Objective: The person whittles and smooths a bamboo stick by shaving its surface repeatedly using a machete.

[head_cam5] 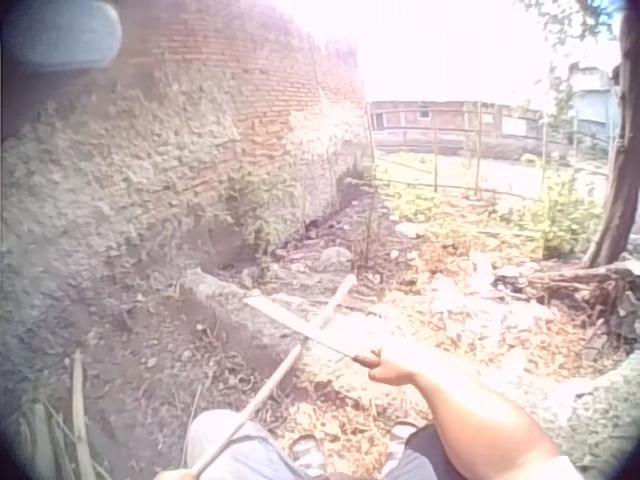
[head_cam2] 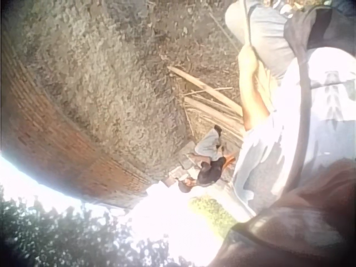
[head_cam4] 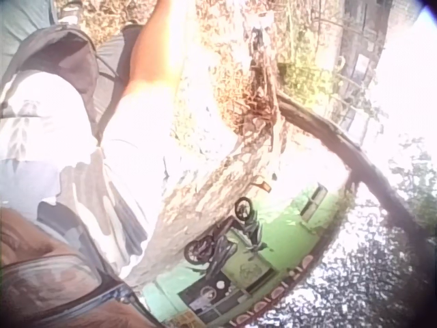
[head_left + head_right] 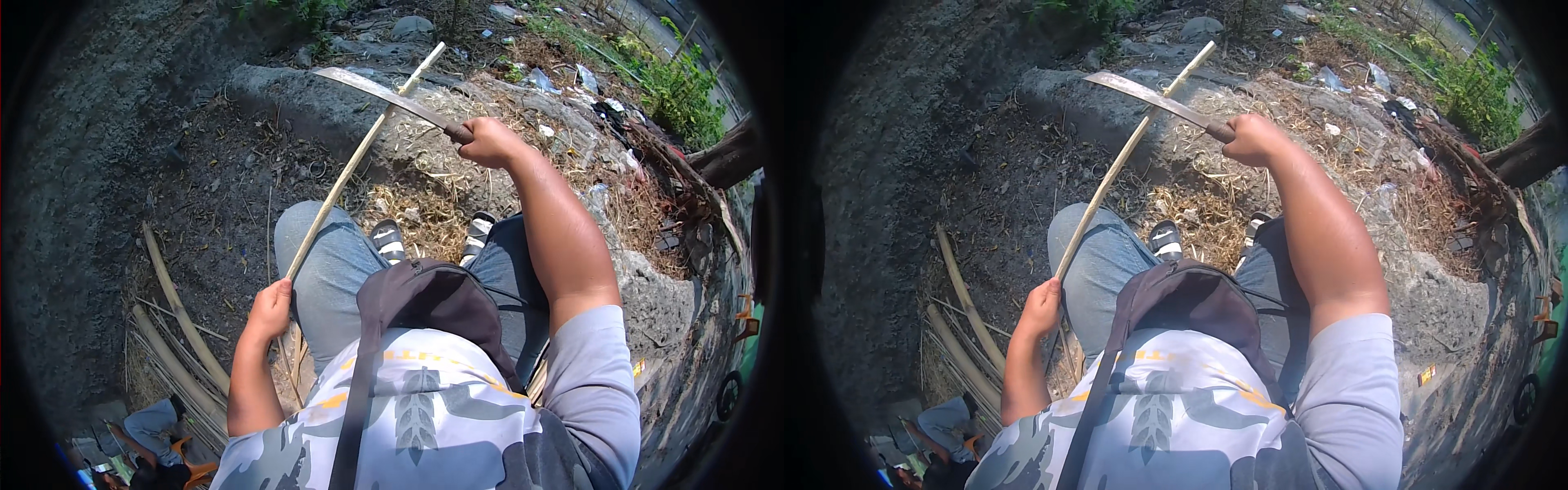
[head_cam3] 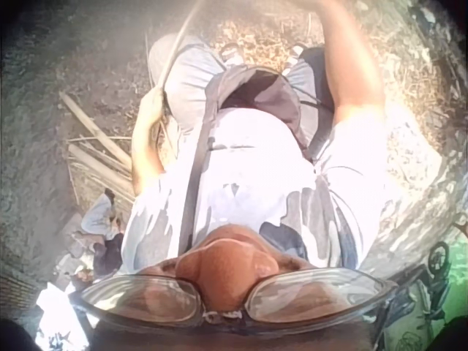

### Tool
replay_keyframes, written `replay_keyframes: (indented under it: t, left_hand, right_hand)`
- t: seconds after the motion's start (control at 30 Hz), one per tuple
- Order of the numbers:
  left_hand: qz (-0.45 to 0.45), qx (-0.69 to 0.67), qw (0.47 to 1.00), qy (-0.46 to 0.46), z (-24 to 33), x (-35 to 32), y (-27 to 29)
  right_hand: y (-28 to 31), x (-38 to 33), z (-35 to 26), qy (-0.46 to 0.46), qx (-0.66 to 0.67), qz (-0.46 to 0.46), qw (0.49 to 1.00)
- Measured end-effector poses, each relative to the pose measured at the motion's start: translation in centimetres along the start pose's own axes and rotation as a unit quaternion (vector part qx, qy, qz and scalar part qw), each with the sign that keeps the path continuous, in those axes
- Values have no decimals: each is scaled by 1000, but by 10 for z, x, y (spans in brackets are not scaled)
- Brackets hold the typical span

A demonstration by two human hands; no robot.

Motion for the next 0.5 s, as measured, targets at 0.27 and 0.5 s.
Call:
replay_keyframes:
  t: [0.27,0.5]
  left_hand:
    - [16,-30,999,-5,2,2,-2]
    - [26,-26,999,-3,-6,-2,-6]
  right_hand:
    - [-14,-41,-52,139,-122,-38,982]
    - [-1,-7,-23,64,-67,-11,996]
Point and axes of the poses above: each hand's wrist, its own x-axis towards the middle knuckle, its own y-axis out of the back of the hand, z = x × y, the point moved 2 cm from there along x, towards the middle knuckle, and after that the axes turned 15 degrees about -y, right-handed, at the moved point
